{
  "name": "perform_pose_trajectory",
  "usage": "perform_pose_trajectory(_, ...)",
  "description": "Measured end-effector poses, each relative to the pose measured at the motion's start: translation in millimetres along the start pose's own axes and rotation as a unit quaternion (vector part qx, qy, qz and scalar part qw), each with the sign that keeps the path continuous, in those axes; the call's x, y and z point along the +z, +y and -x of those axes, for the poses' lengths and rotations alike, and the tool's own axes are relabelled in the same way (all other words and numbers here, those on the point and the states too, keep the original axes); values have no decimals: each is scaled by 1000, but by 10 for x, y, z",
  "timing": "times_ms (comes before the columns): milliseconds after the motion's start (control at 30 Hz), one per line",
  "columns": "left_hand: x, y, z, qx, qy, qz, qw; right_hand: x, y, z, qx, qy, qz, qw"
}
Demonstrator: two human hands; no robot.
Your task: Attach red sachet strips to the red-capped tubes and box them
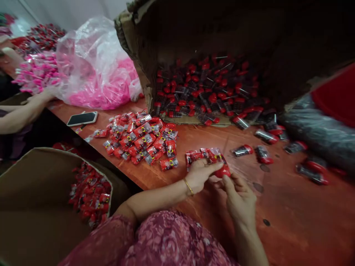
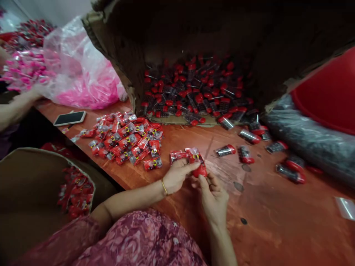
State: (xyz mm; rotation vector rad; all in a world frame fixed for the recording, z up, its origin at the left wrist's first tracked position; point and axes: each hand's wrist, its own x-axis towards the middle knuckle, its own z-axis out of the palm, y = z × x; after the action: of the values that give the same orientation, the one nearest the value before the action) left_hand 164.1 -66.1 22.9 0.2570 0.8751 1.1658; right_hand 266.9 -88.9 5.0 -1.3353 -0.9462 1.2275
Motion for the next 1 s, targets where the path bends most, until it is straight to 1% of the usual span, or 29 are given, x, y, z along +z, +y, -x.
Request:
perform_pose_trajectory(67, -22, 86, 18, -7, -7, -6, 1000, 1, -3, -10, -11, -23, -8, 1000)
perform_pose_trajectory(133, -49, 130, 46, -23, -27, -21, 999, 5, -8, -11, -35, -27, -12, 999)
perform_pose_trajectory(267, -117, 119, 96, -35, -46, -46, 997, 25, -17, -29, -67, -46, 2, 997)
perform_pose_trajectory(400, -176, 146, 138, -55, -53, -61, 995, 46, -31, -47, -91, -38, 40, 994)
perform_pose_trajectory(500, -214, 207, 154, -60, -40, -69, 995, 79, -38, -62, -124, -34, 62, 990)
perform_pose_trajectory(600, -253, 250, 153, -52, -26, -73, 996, 139, -4, -81, -158, -37, 79, 984)
perform_pose_trajectory(700, -295, 273, 166, -28, -23, -86, 996, 231, 79, -79, -186, -48, 115, 975)
perform_pose_trajectory(767, -334, 319, 192, -9, -15, -110, 994, 301, 127, -66, -204, -66, 159, 964)
perform_pose_trajectory(833, -401, 436, 227, 26, 16, -153, 988, 350, 132, -73, -228, -91, 217, 945)
perform_pose_trajectory(867, -450, 529, 245, 56, 45, -187, 980, 355, 115, -98, -240, -100, 250, 933)
perform_pose_trajectory(900, -512, 646, 260, 90, 81, -230, 966, 343, 85, -143, -250, -101, 286, 920)
perform_pose_trajectory(933, -585, 783, 271, 134, 128, -285, 940, 311, 45, -211, -256, -93, 324, 906)
perform_pose_trajectory(967, -665, 936, 275, 169, 173, -353, 904, 261, 1, -304, -256, -72, 364, 892)
perform_pose_trajectory(1000, -749, 1095, 273, 187, 217, -423, 859, 194, -43, -417, -252, -44, 408, 877)
